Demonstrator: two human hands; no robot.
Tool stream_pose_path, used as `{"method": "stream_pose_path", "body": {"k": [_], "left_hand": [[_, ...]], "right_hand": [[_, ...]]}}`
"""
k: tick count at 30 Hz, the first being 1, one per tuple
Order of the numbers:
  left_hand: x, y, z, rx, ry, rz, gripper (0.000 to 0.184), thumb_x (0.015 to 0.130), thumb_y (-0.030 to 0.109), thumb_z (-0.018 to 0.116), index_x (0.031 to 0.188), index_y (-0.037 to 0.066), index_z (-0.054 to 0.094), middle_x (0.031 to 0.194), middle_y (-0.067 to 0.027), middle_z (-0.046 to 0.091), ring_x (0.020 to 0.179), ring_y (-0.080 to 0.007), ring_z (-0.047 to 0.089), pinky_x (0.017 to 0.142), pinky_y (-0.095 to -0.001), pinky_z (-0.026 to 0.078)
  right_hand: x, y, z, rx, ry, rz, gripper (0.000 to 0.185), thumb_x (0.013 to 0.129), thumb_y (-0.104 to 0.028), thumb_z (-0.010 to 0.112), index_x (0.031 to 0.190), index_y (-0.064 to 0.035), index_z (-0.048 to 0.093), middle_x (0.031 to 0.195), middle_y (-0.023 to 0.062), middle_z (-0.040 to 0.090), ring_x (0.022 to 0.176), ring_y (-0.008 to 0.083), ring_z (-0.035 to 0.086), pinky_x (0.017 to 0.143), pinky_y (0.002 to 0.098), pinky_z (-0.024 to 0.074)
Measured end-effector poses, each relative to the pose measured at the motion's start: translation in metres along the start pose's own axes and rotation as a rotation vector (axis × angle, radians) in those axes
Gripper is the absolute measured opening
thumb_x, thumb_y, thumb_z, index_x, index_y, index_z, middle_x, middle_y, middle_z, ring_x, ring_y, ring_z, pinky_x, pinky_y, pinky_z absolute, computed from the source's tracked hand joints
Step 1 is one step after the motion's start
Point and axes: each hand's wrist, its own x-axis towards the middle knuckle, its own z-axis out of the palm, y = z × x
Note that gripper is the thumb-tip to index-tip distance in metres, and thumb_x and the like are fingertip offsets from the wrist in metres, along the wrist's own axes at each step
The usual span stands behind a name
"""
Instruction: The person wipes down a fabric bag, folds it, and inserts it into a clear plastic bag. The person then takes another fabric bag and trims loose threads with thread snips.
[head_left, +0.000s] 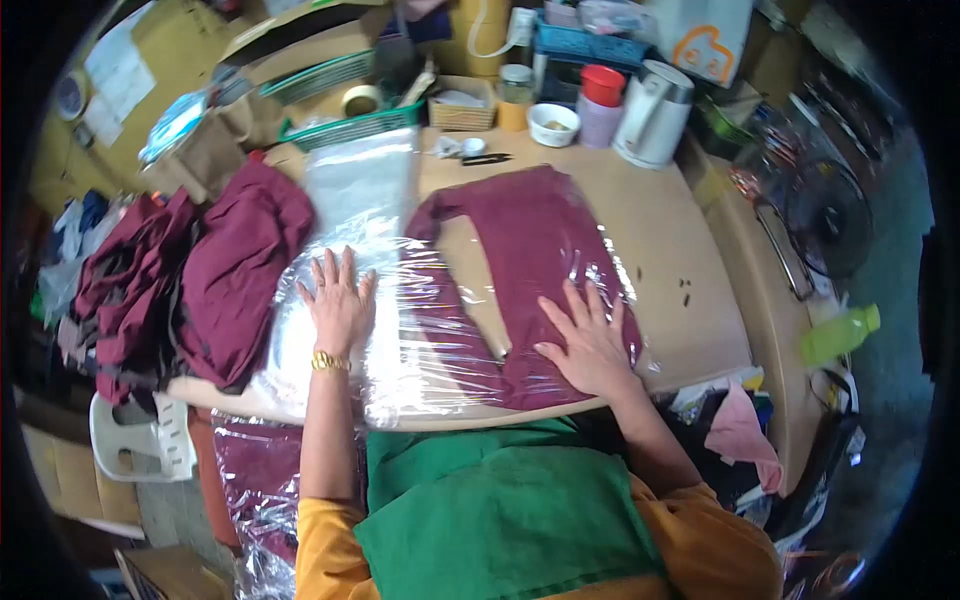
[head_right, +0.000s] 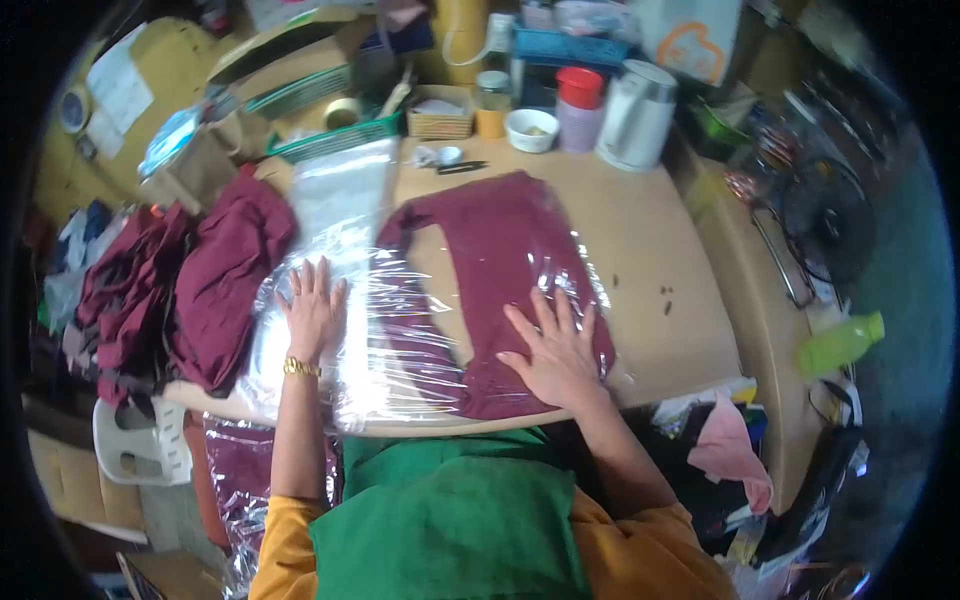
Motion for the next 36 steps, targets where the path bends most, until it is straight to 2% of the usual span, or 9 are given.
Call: {"method": "stream_pose_path", "body": {"k": [6,10,14,20,23,27,29,33,36], "left_hand": [[-0.014,-0.081,-0.07,-0.142,0.498,-0.308,0.031,0.091,0.03,0.064,0.111,0.006,0.066,0.126,-0.0186,0.061,0.116,-0.0352,0.058,0.088,-0.0458,0.047],[-0.024,-0.106,-0.052,-0.443,0.201,-0.185,0.037,0.087,0.03,0.071,0.11,0.002,0.065,0.081,-0.0181,0.069,0.078,-0.0345,0.069,0.074,-0.0408,0.052],[-0.04,-0.117,-0.055,-0.618,0.445,-0.344,0.041,0.087,0.036,0.071,0.101,-0.001,0.063,0.083,-0.0198,0.07,0.078,-0.0354,0.069,0.073,-0.0414,0.052],[-0.109,-0.065,-0.06,-0.357,0.072,-0.296,0.047,0.089,0.045,0.068,0.091,-0.002,0.061,0.076,-0.0203,0.068,0.074,-0.0362,0.067,0.07,-0.0439,0.05],[-0.113,-0.083,-0.065,-0.761,-0.067,-0.495,0.034,0.088,0.028,0.07,0.076,-0.003,0.064,0.071,-0.02,0.066,0.069,-0.0337,0.065,0.066,-0.0417,0.05],[-0.118,-0.087,-0.08,-0.423,0.063,-0.303,0.019,0.083,0.015,0.074,0.087,-0.001,0.065,0.076,-0.0147,0.067,0.07,-0.0312,0.064,0.066,-0.0401,0.049],[-0.112,-0.077,-0.099,-0.349,0.496,-0.114,0.024,0.083,0.018,0.074,0.094,-0.001,0.065,0.086,-0.0151,0.067,0.079,-0.0313,0.064,0.07,-0.0393,0.049],[-0.105,-0.052,-0.117,-0.568,0.267,-0.233,0.032,0.086,0.026,0.073,0.099,-0.002,0.064,0.092,-0.016,0.067,0.086,-0.0309,0.065,0.076,-0.0391,0.05],[-0.092,-0.064,-0.081,-0.423,0.172,-0.305,0.051,0.087,0.036,0.072,0.117,-0.003,0.055,0.091,-0.02,0.067,0.083,-0.0335,0.065,0.074,-0.0408,0.05]], "right_hand": [[0.001,0.0,0.002,-0.019,0.008,-0.028,0.068,0.091,-0.051,0.058,0.149,-0.0213,0.039,0.157,0.0174,0.027,0.146,0.0411,0.017,0.114,0.0671,0.0081],[0.001,-0.003,0.001,-0.006,0.014,-0.062,0.067,0.09,-0.046,0.061,0.148,-0.0199,0.041,0.157,0.0177,0.027,0.146,0.0414,0.018,0.114,0.0672,0.009],[0.002,-0.004,0.0,-0.02,0.014,-0.046,0.066,0.09,-0.043,0.061,0.148,-0.0188,0.041,0.157,0.0178,0.028,0.146,0.0416,0.019,0.114,0.0667,0.0094],[0.003,-0.005,0.002,-0.048,0.007,-0.024,0.066,0.092,-0.045,0.059,0.15,-0.019,0.039,0.158,0.0186,0.026,0.146,0.0421,0.018,0.114,0.0665,0.0101],[0.003,-0.004,-0.001,-0.05,-0.019,0.014,0.066,0.093,-0.046,0.056,0.15,-0.0189,0.039,0.159,0.0188,0.024,0.147,0.0426,0.016,0.114,0.0665,0.0107],[0.015,0.01,-0.027,0.012,-0.167,-0.002,0.067,0.091,-0.046,0.06,0.148,-0.0154,0.041,0.156,0.0202,0.029,0.145,0.0433,0.022,0.114,0.0638,0.0149],[0.027,0.025,-0.039,0.175,-0.215,-0.047,0.066,0.089,-0.043,0.065,0.145,-0.0131,0.044,0.151,0.0205,0.038,0.138,0.0421,0.035,0.115,0.0555,0.0224],[0.052,0.031,-0.029,0.138,0.273,0.04,0.064,0.087,-0.034,0.069,0.143,-0.0108,0.045,0.139,0.0233,0.05,0.127,0.0414,0.048,0.107,0.0487,0.0355],[0.071,0.042,-0.024,0.322,0.269,0.321,0.064,0.088,-0.032,0.068,0.144,-0.0114,0.044,0.138,0.0256,0.049,0.125,0.0427,0.049,0.104,0.0484,0.04]]}}
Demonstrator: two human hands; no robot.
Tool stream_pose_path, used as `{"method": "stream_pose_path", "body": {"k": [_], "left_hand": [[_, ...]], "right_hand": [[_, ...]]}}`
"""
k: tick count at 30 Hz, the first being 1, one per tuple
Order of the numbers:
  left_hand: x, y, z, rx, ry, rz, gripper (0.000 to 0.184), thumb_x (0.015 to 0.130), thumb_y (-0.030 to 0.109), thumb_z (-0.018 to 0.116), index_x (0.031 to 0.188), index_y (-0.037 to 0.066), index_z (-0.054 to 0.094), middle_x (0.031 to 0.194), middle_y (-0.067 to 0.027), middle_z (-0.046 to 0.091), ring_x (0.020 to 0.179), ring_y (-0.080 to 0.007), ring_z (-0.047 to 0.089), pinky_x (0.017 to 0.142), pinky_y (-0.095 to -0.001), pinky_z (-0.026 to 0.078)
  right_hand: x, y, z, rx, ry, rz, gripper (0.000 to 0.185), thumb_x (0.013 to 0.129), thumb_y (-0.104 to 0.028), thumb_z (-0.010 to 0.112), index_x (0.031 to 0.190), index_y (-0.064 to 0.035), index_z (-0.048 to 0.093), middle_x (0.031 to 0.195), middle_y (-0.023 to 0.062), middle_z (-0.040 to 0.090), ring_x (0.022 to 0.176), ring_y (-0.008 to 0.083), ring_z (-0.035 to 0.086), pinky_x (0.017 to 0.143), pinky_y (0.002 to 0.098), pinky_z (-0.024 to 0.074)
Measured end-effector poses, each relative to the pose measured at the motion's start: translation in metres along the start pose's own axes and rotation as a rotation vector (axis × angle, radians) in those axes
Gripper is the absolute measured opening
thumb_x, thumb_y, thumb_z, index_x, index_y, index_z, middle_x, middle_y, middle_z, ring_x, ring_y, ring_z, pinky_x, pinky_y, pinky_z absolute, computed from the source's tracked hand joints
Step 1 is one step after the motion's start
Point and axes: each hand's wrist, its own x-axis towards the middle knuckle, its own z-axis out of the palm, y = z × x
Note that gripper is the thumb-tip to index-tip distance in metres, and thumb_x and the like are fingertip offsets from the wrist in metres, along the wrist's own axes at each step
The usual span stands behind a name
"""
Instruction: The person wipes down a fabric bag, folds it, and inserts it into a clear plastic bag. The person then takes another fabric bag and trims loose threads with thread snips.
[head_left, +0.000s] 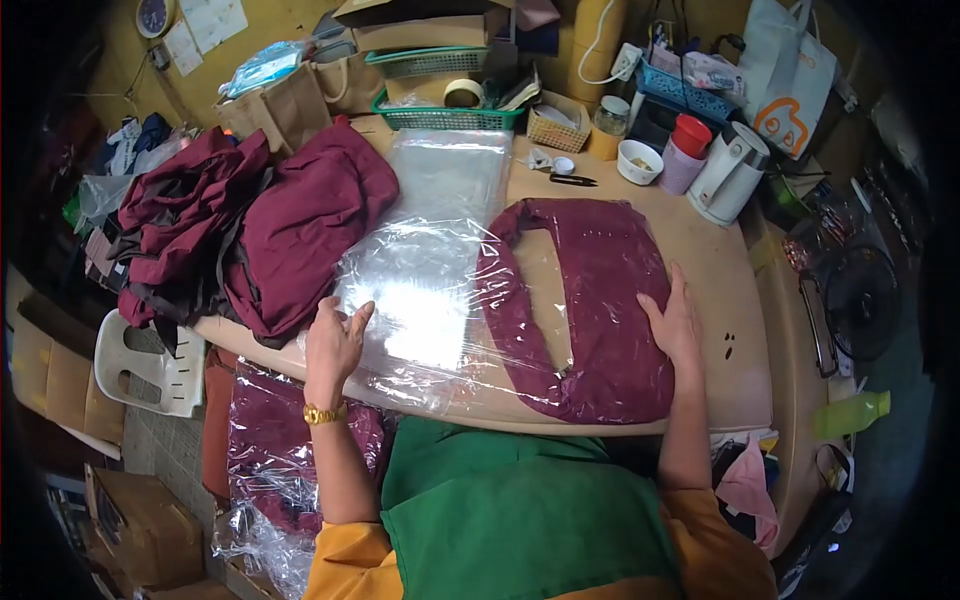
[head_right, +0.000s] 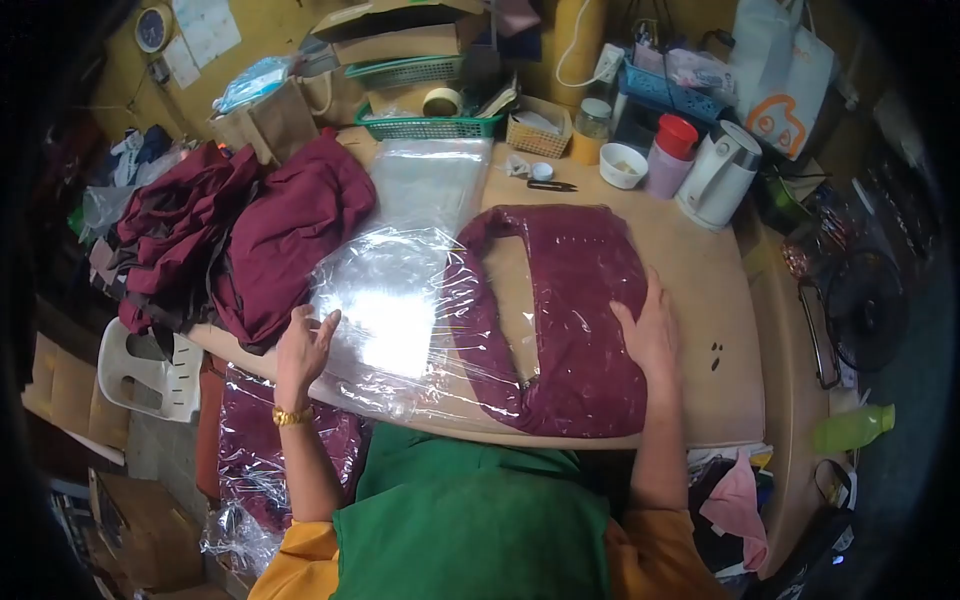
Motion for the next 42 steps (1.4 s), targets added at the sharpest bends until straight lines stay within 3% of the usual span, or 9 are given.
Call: {"method": "stream_pose_path", "body": {"k": [9,13,14,17,27,33,35,39,42], "left_hand": [[0.025,-0.053,0.042,-0.403,0.021,-0.034,0.067,0.082,0.009,0.074,0.139,0.008,0.037,0.074,-0.0066,0.056,0.069,-0.0201,0.059,0.064,-0.0339,0.047],[0.007,-0.039,0.024,-0.56,0.024,-0.047,0.084,0.083,0.009,0.073,0.153,0.013,0.025,0.096,-0.0096,0.055,0.078,-0.0182,0.059,0.072,-0.0301,0.051],[0.004,-0.044,0.022,-0.49,0.006,0.16,0.089,0.087,0.005,0.068,0.158,0.021,0.017,0.132,-0.0153,0.048,0.099,-0.0244,0.058,0.078,-0.0316,0.051],[-0.012,-0.05,-0.006,-0.704,-0.124,-0.072,0.075,0.087,-0.001,0.062,0.153,0.013,0.031,0.119,-0.0008,0.056,0.081,-0.0056,0.048,0.071,-0.0192,0.043],[-0.133,-0.152,-0.164,-0.793,0.539,-0.037,0.033,0.093,0.001,0.061,0.126,-0.001,0.058,0.114,-0.002,0.06,0.088,-0.0045,0.053,0.077,-0.0191,0.042],[-0.276,-0.204,-0.246,-0.346,0.566,-0.519,0.051,0.088,0.006,0.068,0.135,-0.001,0.051,0.125,-0.0122,0.055,0.109,-0.0201,0.056,0.091,-0.0321,0.046],[-0.286,-0.197,-0.233,0.878,0.776,-0.862,0.063,0.086,0.013,0.069,0.143,0.005,0.043,0.137,-0.0242,0.046,0.123,-0.0366,0.05,0.1,-0.045,0.044],[-0.246,-0.235,-0.154,0.73,0.553,-0.688,0.075,0.089,0.04,0.066,0.153,0.021,0.032,0.159,-0.0244,0.018,0.145,-0.049,0.015,0.114,-0.0625,0.018],[-0.183,-0.236,-0.101,0.614,0.31,-0.622,0.079,0.088,0.053,0.063,0.155,0.026,0.03,0.163,-0.0201,0.009,0.149,-0.0463,0.001,0.111,-0.0715,0.007]], "right_hand": [[0.027,0.046,0.025,0.238,-0.163,-0.025,0.056,0.083,-0.014,0.073,0.136,-0.0161,0.054,0.129,0.0184,0.061,0.12,0.0342,0.058,0.102,0.0393,0.0442],[0.006,0.029,0.009,0.278,-0.118,-0.233,0.056,0.082,-0.008,0.072,0.135,-0.01,0.054,0.124,0.018,0.064,0.114,0.0292,0.062,0.098,0.0371,0.047],[0.006,0.036,0.02,0.391,-0.179,-0.286,0.056,0.082,-0.004,0.07,0.136,-0.0063,0.053,0.121,0.0163,0.065,0.109,0.0235,0.064,0.094,0.0338,0.0488],[0.005,0.0,0.02,0.52,-0.239,-0.204,0.045,0.083,0.006,0.064,0.127,-0.0021,0.06,0.112,0.0131,0.066,0.101,0.0184,0.064,0.088,0.0289,0.0496],[-0.024,-0.202,0.013,0.68,0.14,-0.817,0.032,0.084,0.009,0.065,0.114,-0.0007,0.068,0.093,0.0089,0.065,0.084,0.0177,0.062,0.076,0.0264,0.0483],[-0.094,-0.349,0.079,0.983,-0.239,-1.252,0.032,0.08,0.008,0.068,0.11,-0.0025,0.068,0.083,0.01,0.059,0.075,0.0227,0.061,0.067,0.0333,0.0489],[-0.128,-0.376,0.121,1.029,-0.443,-1.224,0.029,0.08,0.008,0.067,0.107,-0.002,0.067,0.085,0.0128,0.06,0.077,0.0265,0.064,0.066,0.0349,0.0505],[-0.183,-0.388,0.242,0.676,-0.446,-1.361,0.023,0.089,-0.001,0.056,0.112,-0.002,0.061,0.105,0.0198,0.059,0.081,0.0343,0.066,0.07,0.0392,0.0549],[-0.215,-0.373,0.257,0.274,-0.47,-1.548,0.043,0.088,-0.016,0.062,0.129,-0.0075,0.052,0.141,0.0215,0.043,0.124,0.0407,0.045,0.101,0.0524,0.0392]]}}
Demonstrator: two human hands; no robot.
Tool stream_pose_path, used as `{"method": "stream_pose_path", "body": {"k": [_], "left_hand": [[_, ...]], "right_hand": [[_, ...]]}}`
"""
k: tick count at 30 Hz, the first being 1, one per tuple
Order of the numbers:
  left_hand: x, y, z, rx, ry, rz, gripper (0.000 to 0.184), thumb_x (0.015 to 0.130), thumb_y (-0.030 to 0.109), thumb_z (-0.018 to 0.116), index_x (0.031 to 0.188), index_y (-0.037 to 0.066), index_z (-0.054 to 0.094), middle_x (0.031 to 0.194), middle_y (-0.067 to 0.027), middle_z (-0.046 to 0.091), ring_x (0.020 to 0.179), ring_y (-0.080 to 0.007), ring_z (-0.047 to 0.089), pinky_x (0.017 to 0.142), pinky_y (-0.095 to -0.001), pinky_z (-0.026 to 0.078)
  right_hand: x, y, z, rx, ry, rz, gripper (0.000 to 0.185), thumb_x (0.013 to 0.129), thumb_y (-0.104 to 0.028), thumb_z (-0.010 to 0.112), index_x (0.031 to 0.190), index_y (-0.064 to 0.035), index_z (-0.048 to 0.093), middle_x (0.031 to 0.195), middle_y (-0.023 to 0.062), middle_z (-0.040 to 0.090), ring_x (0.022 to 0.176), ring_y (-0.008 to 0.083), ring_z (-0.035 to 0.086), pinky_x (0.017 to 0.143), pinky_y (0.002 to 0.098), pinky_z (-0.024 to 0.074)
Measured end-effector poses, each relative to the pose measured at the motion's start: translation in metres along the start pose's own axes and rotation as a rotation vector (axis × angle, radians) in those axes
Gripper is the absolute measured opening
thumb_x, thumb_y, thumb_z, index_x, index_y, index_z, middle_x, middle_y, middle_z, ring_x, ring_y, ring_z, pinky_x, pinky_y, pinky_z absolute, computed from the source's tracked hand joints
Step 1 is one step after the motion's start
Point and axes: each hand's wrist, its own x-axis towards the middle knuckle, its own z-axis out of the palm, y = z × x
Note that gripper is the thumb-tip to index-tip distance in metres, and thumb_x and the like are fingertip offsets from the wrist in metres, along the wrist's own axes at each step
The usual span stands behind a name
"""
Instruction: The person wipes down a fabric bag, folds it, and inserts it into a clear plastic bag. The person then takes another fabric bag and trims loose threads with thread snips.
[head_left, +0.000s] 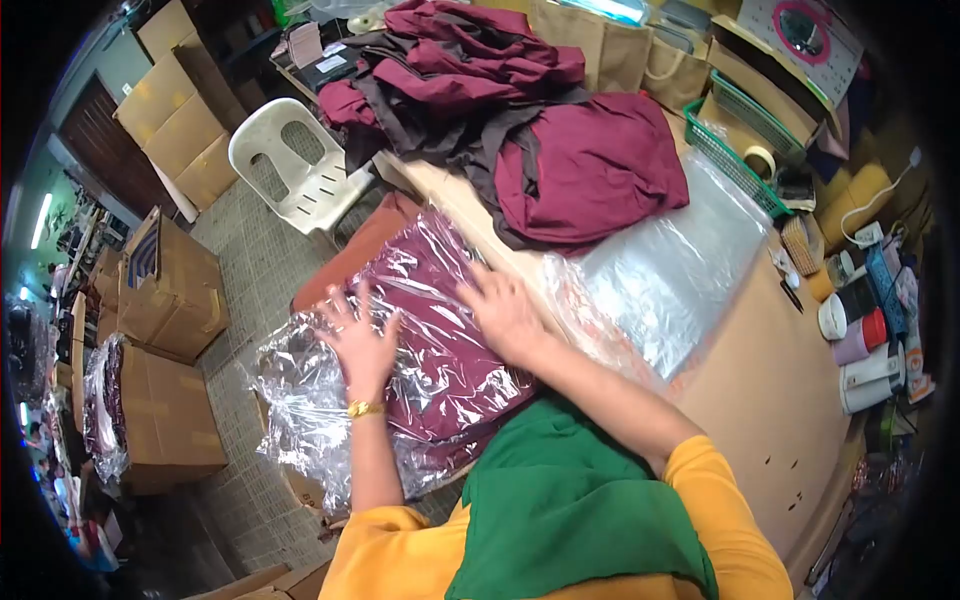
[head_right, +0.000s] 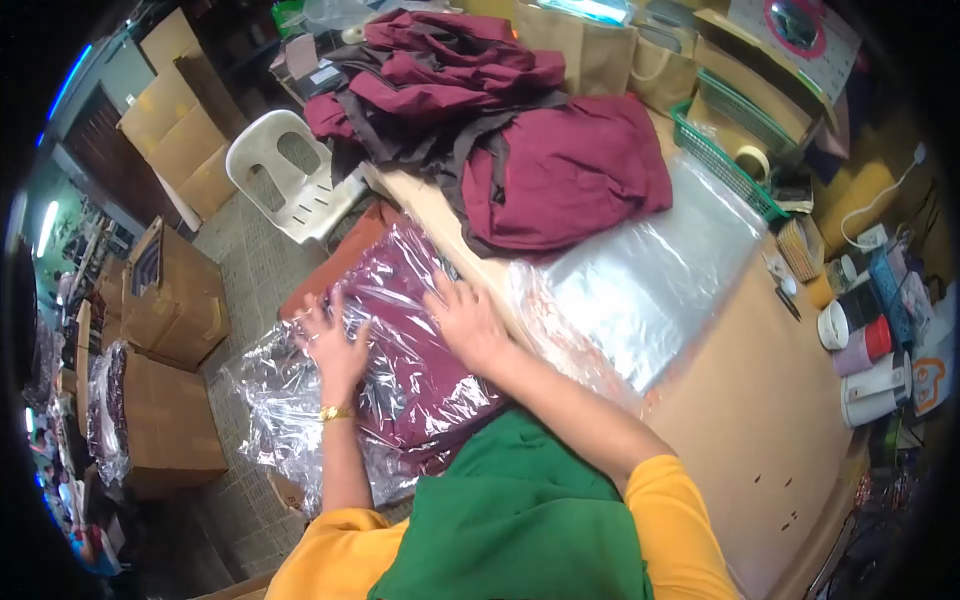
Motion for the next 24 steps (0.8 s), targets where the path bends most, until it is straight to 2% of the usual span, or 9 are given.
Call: {"method": "stream_pose_path", "body": {"k": [3,6,9,14,17,19,21,23,24], "left_hand": [[0.04,0.036,0.025,-0.022,0.01,0.096,0.078,0.087,0.058,0.062,0.153,0.028,0.033,0.163,-0.0189,0.009,0.148,-0.0473,0.002,0.108,-0.0752,0.006],[0.079,0.047,0.06,-0.019,0.0,0.101,0.078,0.087,0.066,0.056,0.152,0.029,0.035,0.163,-0.0169,0.01,0.148,-0.0483,0.004,0.106,-0.0779,0.006],[0.076,0.048,0.107,-0.037,-0.098,0.023,0.079,0.086,0.068,0.054,0.152,0.029,0.035,0.163,-0.0163,0.01,0.147,-0.0491,0.003,0.105,-0.0784,0.006],[0.047,0.056,0.148,-0.061,-0.071,-0.019,0.086,0.085,0.068,0.055,0.156,0.029,0.025,0.164,-0.0168,0.001,0.148,-0.0486,-0.002,0.107,-0.0773,0.005],[0.043,0.059,0.165,-0.083,-0.083,-0.059,0.086,0.085,0.068,0.055,0.156,0.029,0.025,0.164,-0.0167,-0.002,0.148,-0.0485,-0.004,0.107,-0.0773,0.002],[0.046,0.061,0.143,-0.083,-0.115,-0.053,0.087,0.085,0.065,0.058,0.156,0.028,0.025,0.164,-0.017,-0.002,0.147,-0.051,-0.004,0.106,-0.0782,0.008],[0.055,0.058,0.091,-0.182,-0.246,0.023,0.077,0.085,0.05,0.068,0.15,0.02,0.039,0.158,-0.0223,0.024,0.144,-0.0498,0.02,0.109,-0.0695,0.023],[0.06,0.011,0.066,-0.715,0.075,0.116,0.056,0.088,0.031,0.071,0.137,0.008,0.054,0.138,-0.0223,0.052,0.13,-0.0414,0.046,0.107,-0.0552,0.038],[0.05,0.009,0.024,-0.788,0.269,-0.041,0.036,0.093,0.02,0.066,0.123,0.0,0.062,0.112,-0.0164,0.067,0.104,-0.0278,0.064,0.093,-0.039,0.051]], "right_hand": [[-0.029,-0.037,-0.003,-0.01,-0.253,-0.074,0.082,0.078,-0.053,0.071,0.146,-0.0177,0.041,0.157,0.0214,0.024,0.143,0.0461,0.021,0.111,0.0672,0.0218],[-0.056,-0.036,0.03,0.019,-0.552,0.019,0.111,0.063,-0.073,0.072,0.154,-0.0263,0.028,0.162,0.0187,0.012,0.147,0.0487,0.008,0.106,0.0783,0.013],[-0.078,-0.014,0.051,0.08,-0.718,0.112,0.112,0.063,-0.074,0.072,0.154,-0.0286,0.027,0.163,0.0162,0.01,0.147,0.048,0.005,0.106,0.0783,0.0124],[-0.081,-0.011,0.057,0.029,-1.023,0.149,0.118,0.066,-0.079,0.067,0.158,-0.0318,0.01,0.165,0.0114,-0.004,0.15,0.0424,-0.006,0.108,0.0773,0.0101],[-0.087,-0.003,0.066,0.035,-1.026,0.16,0.118,0.066,-0.077,0.068,0.158,-0.0308,0.01,0.165,0.0117,-0.003,0.15,0.0425,-0.005,0.108,0.0766,0.0099],[-0.091,-0.003,0.068,0.036,-0.999,0.167,0.117,0.066,-0.077,0.068,0.158,-0.0305,0.012,0.165,0.0127,-0.001,0.149,0.0441,-0.004,0.107,0.0777,0.0119],[-0.088,-0.004,0.06,0.052,-1.044,0.202,0.118,0.065,-0.077,0.069,0.158,-0.0303,0.012,0.165,0.0125,0.0,0.149,0.0436,-0.004,0.108,0.0769,0.0108],[-0.088,-0.004,0.05,0.102,-1.035,0.238,0.116,0.068,-0.072,0.071,0.158,-0.0274,0.013,0.165,0.0134,0.0,0.149,0.0434,-0.003,0.109,0.0758,0.0097],[-0.088,-0.005,0.051,0.106,-1.046,0.238,0.114,0.07,-0.068,0.073,0.158,-0.0255,0.014,0.165,0.0144,0.001,0.149,0.0438,-0.001,0.109,0.0754,0.0096]]}}
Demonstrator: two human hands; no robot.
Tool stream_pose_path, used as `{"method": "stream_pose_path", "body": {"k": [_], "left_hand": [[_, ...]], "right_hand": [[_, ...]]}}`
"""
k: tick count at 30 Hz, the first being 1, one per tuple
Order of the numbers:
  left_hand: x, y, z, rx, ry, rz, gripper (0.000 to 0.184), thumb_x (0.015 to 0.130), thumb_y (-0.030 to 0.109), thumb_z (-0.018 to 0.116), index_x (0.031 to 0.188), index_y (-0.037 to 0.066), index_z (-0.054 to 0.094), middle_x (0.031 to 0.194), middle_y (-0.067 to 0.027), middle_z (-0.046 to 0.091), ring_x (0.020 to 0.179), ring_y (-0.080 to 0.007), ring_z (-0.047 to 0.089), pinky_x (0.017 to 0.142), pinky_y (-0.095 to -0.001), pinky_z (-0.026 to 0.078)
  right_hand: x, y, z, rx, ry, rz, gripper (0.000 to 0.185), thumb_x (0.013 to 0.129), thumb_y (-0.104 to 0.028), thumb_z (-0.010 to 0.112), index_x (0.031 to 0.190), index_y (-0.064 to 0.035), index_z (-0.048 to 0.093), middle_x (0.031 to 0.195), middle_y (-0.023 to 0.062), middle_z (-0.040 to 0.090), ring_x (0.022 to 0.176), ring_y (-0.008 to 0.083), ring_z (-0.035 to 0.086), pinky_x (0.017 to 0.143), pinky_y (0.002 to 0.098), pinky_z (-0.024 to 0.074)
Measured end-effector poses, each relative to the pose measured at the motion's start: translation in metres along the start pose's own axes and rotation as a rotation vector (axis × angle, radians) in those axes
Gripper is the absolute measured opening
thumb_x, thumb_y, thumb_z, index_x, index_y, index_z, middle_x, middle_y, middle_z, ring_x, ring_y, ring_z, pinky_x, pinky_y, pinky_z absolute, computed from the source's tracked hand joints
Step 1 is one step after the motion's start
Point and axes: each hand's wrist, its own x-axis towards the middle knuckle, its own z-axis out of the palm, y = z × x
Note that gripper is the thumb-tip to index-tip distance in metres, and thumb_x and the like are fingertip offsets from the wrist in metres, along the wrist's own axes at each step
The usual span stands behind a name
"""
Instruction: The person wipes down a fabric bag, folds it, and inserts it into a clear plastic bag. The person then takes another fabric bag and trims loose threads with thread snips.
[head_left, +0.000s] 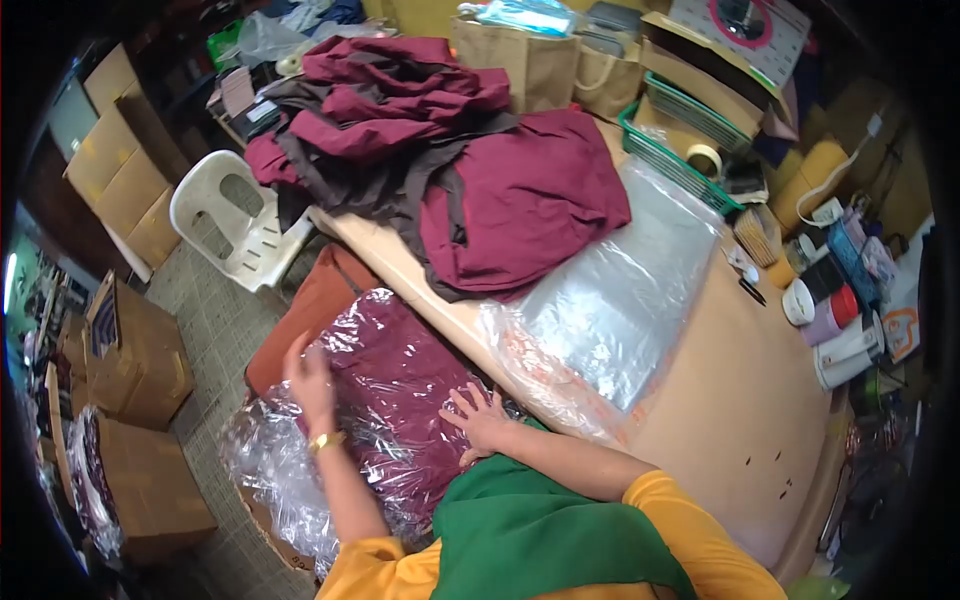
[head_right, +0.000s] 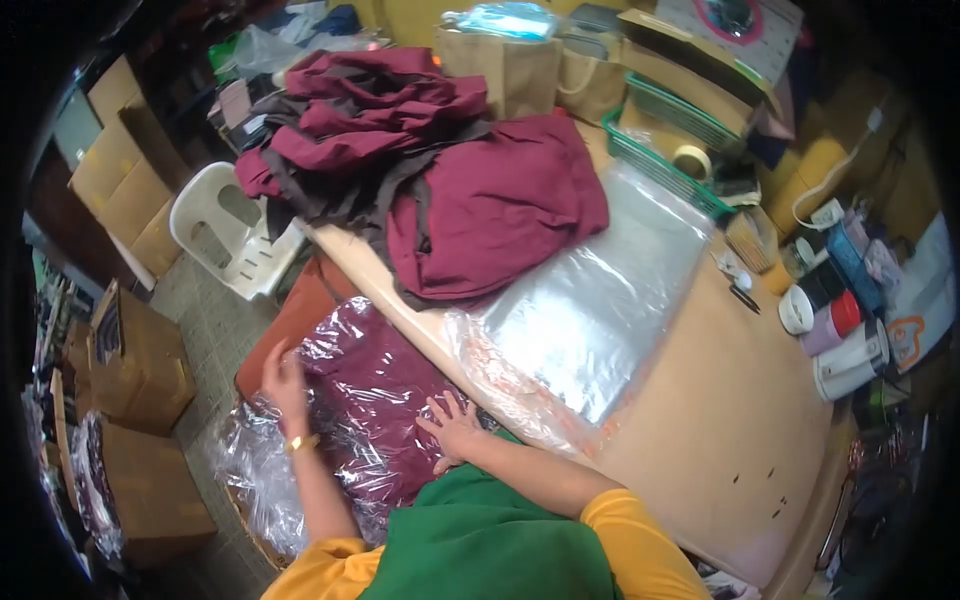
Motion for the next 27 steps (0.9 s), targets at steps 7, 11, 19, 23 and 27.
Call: {"method": "stream_pose_path", "body": {"k": [7,11,19,23,27], "left_hand": [[-0.036,-0.103,-0.102,0.21,0.359,-0.233,0.02,0.096,0.008,0.058,0.109,-0.005,0.066,0.105,-0.0131,0.069,0.092,-0.0209,0.065,0.085,-0.0319,0.052],[-0.003,-0.011,-0.033,0.006,0.247,0.13,0.016,0.095,0.005,0.058,0.107,-0.003,0.065,0.101,-0.0118,0.067,0.09,-0.0202,0.063,0.084,-0.0316,0.051],[-0.009,0.249,0.161,-0.092,-0.497,0.891,0.055,0.08,0.019,0.074,0.13,0.008,0.054,0.14,-0.0165,0.05,0.137,-0.037,0.041,0.114,-0.0525,0.028],[-0.008,0.239,0.223,0.309,-0.591,0.825,0.059,0.08,0.029,0.075,0.129,0.009,0.05,0.147,-0.0177,0.043,0.142,-0.0397,0.031,0.113,-0.0584,0.027],[0.015,0.235,0.226,0.212,-0.51,0.894,0.035,0.088,0.026,0.069,0.114,0.005,0.058,0.128,-0.019,0.059,0.124,-0.0379,0.052,0.103,-0.049,0.041]], "right_hand": [[-0.116,-0.007,-0.078,0.265,0.26,-0.411,0.062,0.085,-0.036,0.071,0.138,-0.0125,0.049,0.139,0.0198,0.05,0.128,0.0344,0.05,0.105,0.0527,0.0392],[-0.21,0.119,-0.074,0.498,1.161,-0.057,0.039,0.091,-0.015,0.06,0.127,-0.0004,0.058,0.132,0.0204,0.057,0.121,0.0316,0.056,0.103,0.0391,0.0437],[-0.308,0.386,-0.005,0.18,1.343,0.968,0.053,0.094,-0.023,0.056,0.14,0.0009,0.044,0.143,0.0243,0.044,0.134,0.0403,0.041,0.113,0.0453,0.0317],[-0.306,0.366,0.002,0.123,1.272,1.074,0.062,0.093,-0.036,0.059,0.144,-0.0043,0.042,0.141,0.0223,0.045,0.13,0.0404,0.043,0.111,0.0499,0.0316],[-0.317,0.336,-0.002,0.093,1.198,1.054,0.054,0.093,-0.037,0.061,0.136,-0.0061,0.05,0.133,0.0198,0.05,0.122,0.0391,0.048,0.107,0.0488,0.0358]]}}
